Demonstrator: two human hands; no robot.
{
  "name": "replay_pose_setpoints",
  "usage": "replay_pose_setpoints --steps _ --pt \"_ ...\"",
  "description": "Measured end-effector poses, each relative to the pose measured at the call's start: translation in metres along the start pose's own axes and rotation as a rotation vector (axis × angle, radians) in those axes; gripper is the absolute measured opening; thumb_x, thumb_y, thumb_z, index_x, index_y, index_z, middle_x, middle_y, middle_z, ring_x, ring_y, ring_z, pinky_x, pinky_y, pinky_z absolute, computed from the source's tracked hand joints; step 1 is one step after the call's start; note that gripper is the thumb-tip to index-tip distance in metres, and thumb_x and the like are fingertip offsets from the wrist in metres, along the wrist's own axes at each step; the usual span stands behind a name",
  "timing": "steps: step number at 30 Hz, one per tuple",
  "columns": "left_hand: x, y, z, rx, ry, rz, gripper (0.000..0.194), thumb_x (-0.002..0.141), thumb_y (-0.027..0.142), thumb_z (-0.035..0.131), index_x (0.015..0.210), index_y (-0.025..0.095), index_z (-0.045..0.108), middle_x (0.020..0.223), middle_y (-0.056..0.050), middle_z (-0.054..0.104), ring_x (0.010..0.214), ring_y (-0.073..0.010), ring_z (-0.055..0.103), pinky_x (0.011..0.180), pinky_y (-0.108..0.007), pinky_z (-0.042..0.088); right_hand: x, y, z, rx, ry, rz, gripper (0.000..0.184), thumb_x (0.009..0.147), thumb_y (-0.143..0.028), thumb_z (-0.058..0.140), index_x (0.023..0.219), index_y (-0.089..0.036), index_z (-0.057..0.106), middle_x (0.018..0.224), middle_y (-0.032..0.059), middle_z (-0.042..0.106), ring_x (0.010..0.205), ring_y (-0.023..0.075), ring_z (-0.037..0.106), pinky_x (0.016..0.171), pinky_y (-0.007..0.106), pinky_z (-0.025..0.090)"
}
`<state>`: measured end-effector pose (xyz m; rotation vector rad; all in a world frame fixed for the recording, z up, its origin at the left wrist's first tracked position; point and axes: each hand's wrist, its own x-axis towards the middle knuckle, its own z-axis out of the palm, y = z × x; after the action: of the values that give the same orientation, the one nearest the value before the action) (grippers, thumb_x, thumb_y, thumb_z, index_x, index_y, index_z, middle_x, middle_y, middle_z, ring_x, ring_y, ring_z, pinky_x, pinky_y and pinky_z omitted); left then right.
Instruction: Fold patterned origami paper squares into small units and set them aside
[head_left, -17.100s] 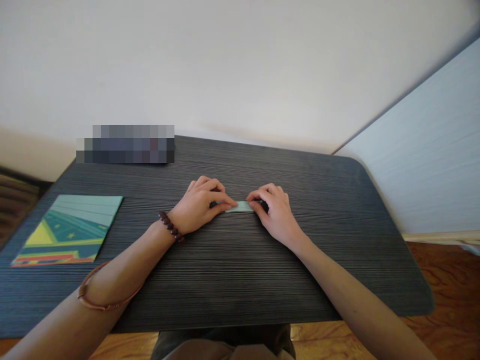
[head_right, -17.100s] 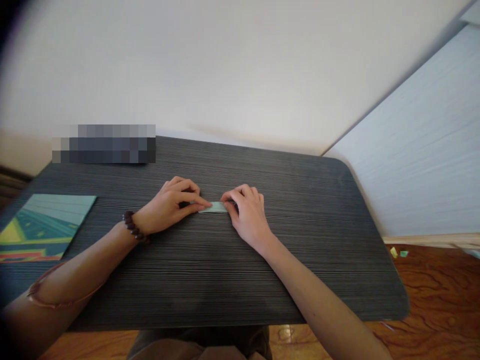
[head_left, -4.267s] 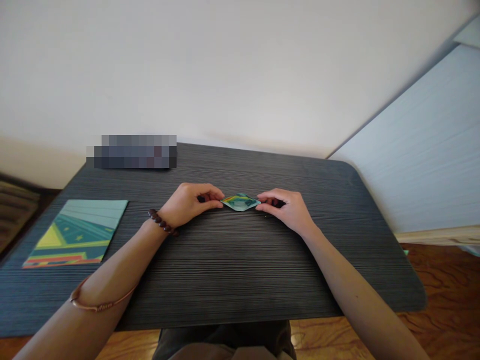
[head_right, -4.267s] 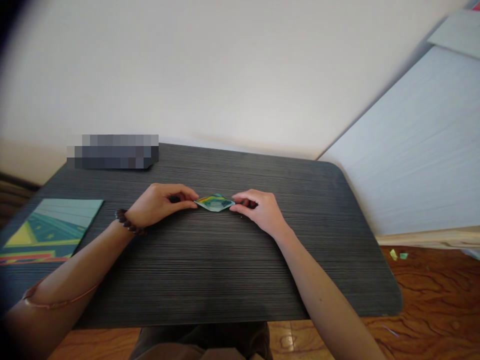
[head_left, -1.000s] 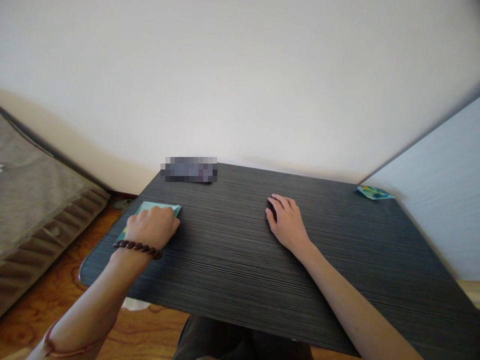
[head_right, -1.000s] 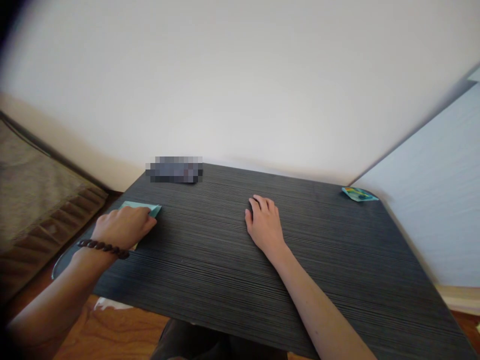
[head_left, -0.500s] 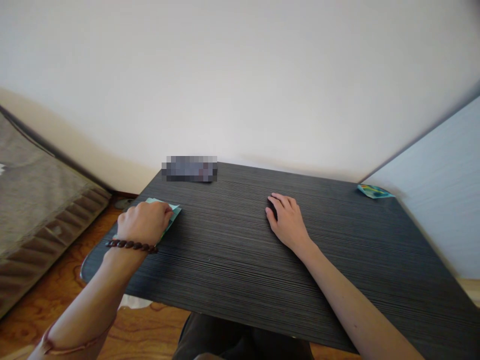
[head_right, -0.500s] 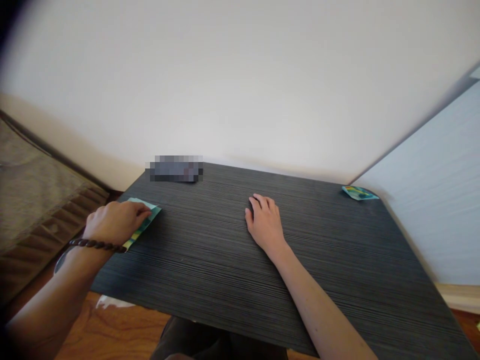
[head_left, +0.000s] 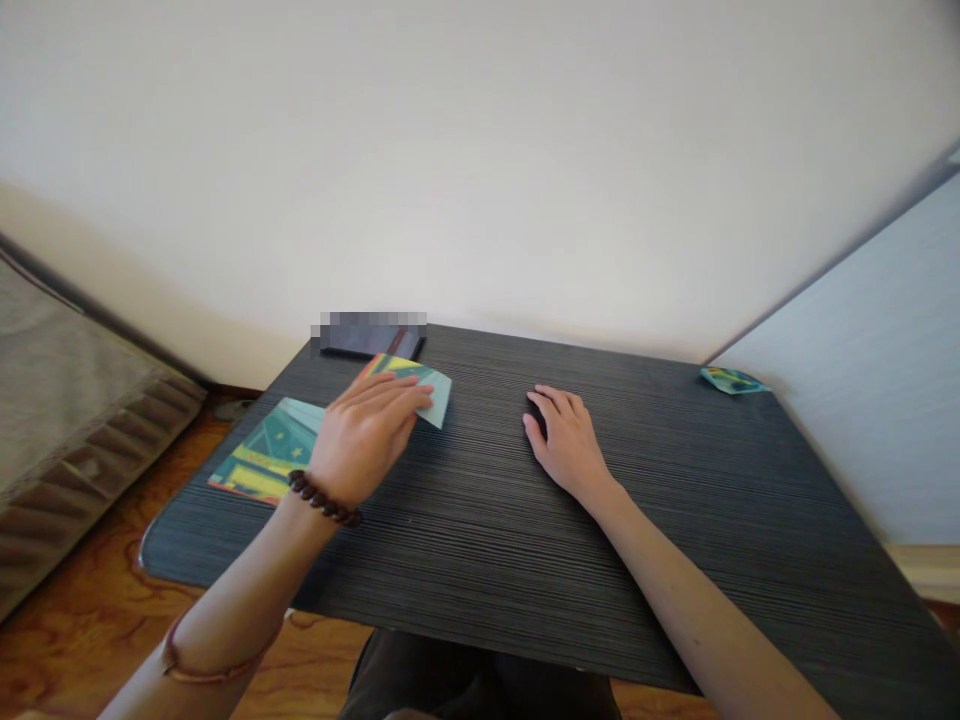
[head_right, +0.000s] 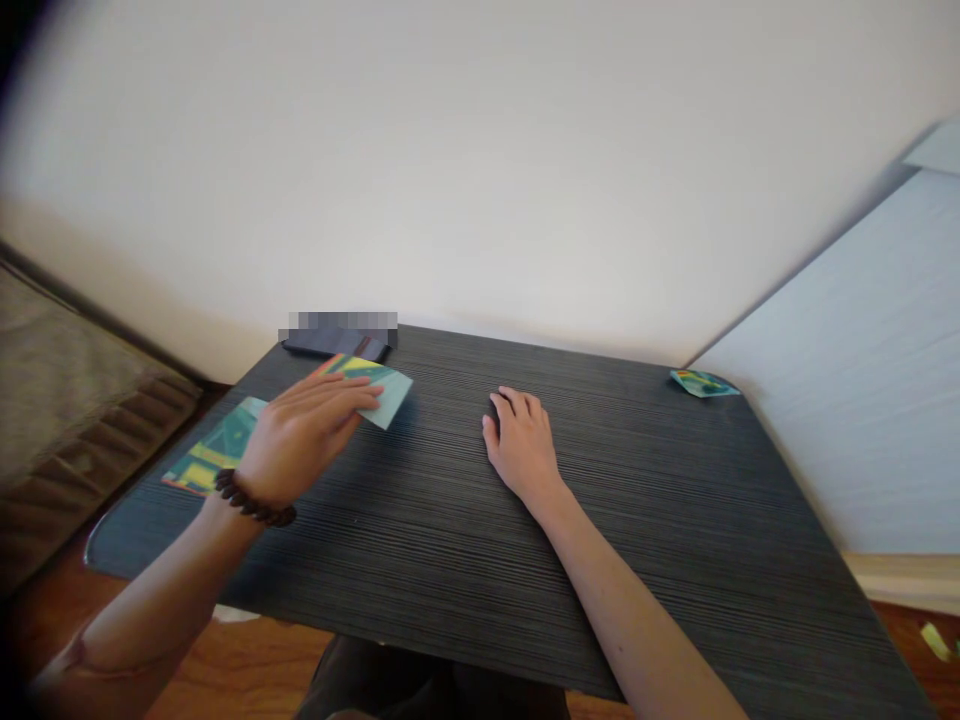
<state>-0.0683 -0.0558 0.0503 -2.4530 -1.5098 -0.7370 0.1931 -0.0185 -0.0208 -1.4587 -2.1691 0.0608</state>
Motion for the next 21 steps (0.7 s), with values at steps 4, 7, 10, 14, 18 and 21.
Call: replay_pose_setpoints --steps 4,7,10,14,18,21 --pt "0.017 0.024 0.035 -0.108 -0.141 0.226 0.026 0.089 0.014 0.039 0.092 0.019 0.065 0.115 -0.002 0.065 0.108 -0.0165 0.059 0.106 -0.037 0.036 -0.002 0.003 -0.006 0.001 -0.019 0.007 0.038 0.088 -0.03 0.042 0.121 -0.016 0.053 0.126 0.0117 0.053 0.115 0.0276 0.045 0.095 0.047 0.041" --pt "0.018 0.043 0.057 -0.104 -0.301 0.283 0.027 0.088 0.012 0.04 0.104 0.016 0.062 0.123 -0.006 0.06 0.117 -0.0213 0.053 0.102 -0.038 0.042 -0.004 0.009 -0.012 -0.024 -0.03 0.028 0.038 0.088 -0.031 0.042 0.121 -0.016 0.054 0.128 0.0122 0.051 0.117 0.0276 0.044 0.096 0.047 0.04" --pt "0.016 0.057 0.073 -0.145 -0.318 0.276 0.036 0.088 0.007 0.036 0.118 0.014 0.054 0.133 -0.008 0.051 0.127 -0.0229 0.042 0.105 -0.041 0.037 -0.005 0.018 -0.016 -0.03 -0.032 0.041 0.037 0.088 -0.029 0.04 0.121 -0.018 0.054 0.128 0.0116 0.051 0.118 0.0271 0.044 0.097 0.047 0.039" --pt "0.027 0.063 0.086 -0.37 -0.283 0.255 0.038 0.086 0.005 0.036 0.118 0.015 0.055 0.121 -0.007 0.06 0.118 -0.0192 0.049 0.105 -0.037 0.038 -0.004 0.029 -0.017 0.028 -0.016 0.058 0.04 0.087 -0.022 0.039 0.126 -0.015 0.049 0.129 0.0126 0.051 0.12 0.0252 0.044 0.1 0.046 0.037" --pt "0.041 0.056 0.088 -0.685 -0.248 -0.054 0.027 0.088 0.017 0.042 0.106 0.018 0.063 0.107 -0.006 0.067 0.101 -0.0189 0.06 0.096 -0.037 0.045 -0.005 0.033 -0.025 0.185 -0.028 0.032 0.043 0.085 -0.02 0.043 0.128 -0.017 0.046 0.126 0.0102 0.054 0.119 0.0226 0.045 0.103 0.043 0.036" --pt "0.045 0.049 0.085 -1.061 -0.335 -0.295 0.028 0.087 0.027 0.05 0.111 0.017 0.059 0.109 -0.006 0.067 0.099 -0.0211 0.062 0.093 -0.04 0.047 -0.007 0.031 -0.033 0.37 -0.095 0.026 0.036 0.084 -0.026 0.051 0.12 -0.023 0.052 0.119 0.0049 0.059 0.111 0.0204 0.052 0.098 0.039 0.04"
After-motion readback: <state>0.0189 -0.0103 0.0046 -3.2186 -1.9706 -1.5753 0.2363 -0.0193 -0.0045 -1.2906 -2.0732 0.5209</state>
